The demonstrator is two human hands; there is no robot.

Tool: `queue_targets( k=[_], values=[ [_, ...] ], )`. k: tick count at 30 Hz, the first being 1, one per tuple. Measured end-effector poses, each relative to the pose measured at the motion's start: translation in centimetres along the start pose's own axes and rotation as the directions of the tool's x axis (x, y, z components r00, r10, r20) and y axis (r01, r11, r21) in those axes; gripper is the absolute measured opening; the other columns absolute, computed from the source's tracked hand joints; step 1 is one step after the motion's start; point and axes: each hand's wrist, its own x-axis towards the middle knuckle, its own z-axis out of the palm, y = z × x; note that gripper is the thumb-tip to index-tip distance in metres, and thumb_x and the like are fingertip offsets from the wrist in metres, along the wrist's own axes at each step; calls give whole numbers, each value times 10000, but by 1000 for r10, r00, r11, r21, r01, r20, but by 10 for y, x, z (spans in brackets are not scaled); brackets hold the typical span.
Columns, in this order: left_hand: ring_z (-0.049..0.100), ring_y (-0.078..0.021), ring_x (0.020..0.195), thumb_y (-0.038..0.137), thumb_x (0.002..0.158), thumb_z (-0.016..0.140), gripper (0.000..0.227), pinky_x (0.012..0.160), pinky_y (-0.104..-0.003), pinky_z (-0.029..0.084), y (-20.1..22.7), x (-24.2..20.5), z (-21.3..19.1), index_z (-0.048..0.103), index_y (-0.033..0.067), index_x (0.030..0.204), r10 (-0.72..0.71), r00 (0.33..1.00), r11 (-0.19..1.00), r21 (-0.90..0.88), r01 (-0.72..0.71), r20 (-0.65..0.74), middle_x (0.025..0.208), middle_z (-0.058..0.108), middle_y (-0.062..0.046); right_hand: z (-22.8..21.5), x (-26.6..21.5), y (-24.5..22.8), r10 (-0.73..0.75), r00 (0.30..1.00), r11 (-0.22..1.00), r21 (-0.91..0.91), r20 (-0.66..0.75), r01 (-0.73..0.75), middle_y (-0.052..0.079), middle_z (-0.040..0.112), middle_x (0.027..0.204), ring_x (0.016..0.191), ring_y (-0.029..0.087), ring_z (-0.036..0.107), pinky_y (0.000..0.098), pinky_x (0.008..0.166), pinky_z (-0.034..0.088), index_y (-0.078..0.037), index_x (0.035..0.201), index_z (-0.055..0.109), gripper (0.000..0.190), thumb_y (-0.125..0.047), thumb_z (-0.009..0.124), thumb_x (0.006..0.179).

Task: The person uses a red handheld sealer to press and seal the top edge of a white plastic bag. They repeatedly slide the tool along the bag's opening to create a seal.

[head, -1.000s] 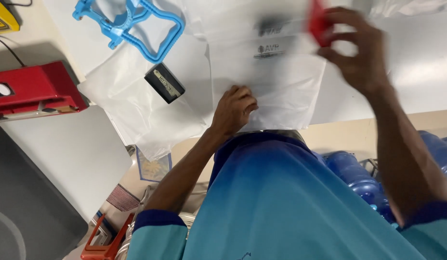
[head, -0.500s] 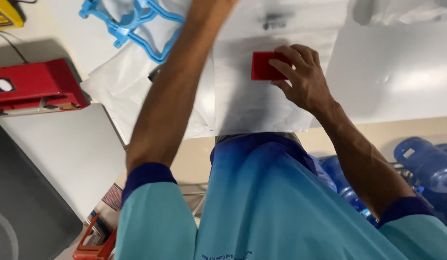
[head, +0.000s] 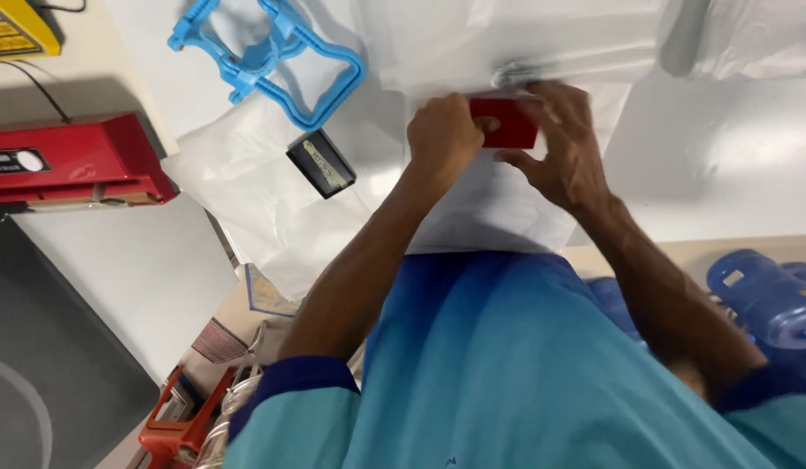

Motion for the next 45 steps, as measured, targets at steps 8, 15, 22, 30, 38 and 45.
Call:
queue_targets(
  k=[8,15,22,30,38,45],
  values=[
    [745,-447,735,108,767,677,128,603,-536,590,13,24,-24,714,-13,791,92,975,994,46,-103,201,677,684,-184,19,21,31,772,492,634,-436,403,-638,187,727,775,750,436,757,537,590,592,-74,926,753,522,-590,681,954],
    [746,-489,837,172,817,635,264,684,-581,614,21,33,-21,721,-63,902,-41,965,999,38,32,258,775,689,-233,10,57,23,843,287,488,-425,454,-762,184,742,899,870,423,763,533,720,606,-83,1021,748,380,-439,681,905],
    [750,-449,732,323,850,635,293,606,-539,596,-16,16,11,729,48,807,56,998,995,84,-56,9,673,688,-164,-6,35,-9,747,614,664,-339,256,-667,181,695,738,699,419,739,523,590,564,-44,857,659,406,-427,785,908],
    [564,-313,1015,351,674,992,604,782,-451,492,-113,-76,98,646,170,1135,809,531,587,389,-710,-253,1140,568,-69,14,-9,22,-117,980,930,-328,159,164,204,537,1402,1257,396,523,511,872,554,-45,1346,550,828,-376,989,727],
    [522,-280,962,43,908,753,159,739,-421,439,-96,-90,89,642,61,796,773,585,634,251,-731,-247,1032,581,-54,-85,-43,12,243,965,916,351,-98,-195,283,533,1472,1167,426,646,418,901,614,115,1412,555,580,216,883,945],
    [564,-262,826,117,979,692,162,714,-414,422,-35,-65,9,559,70,899,774,598,627,121,-770,-208,889,633,-86,-98,-202,27,280,946,960,29,-163,-279,422,583,1370,1209,554,630,541,893,614,200,1443,478,660,190,867,909]
  ],
)
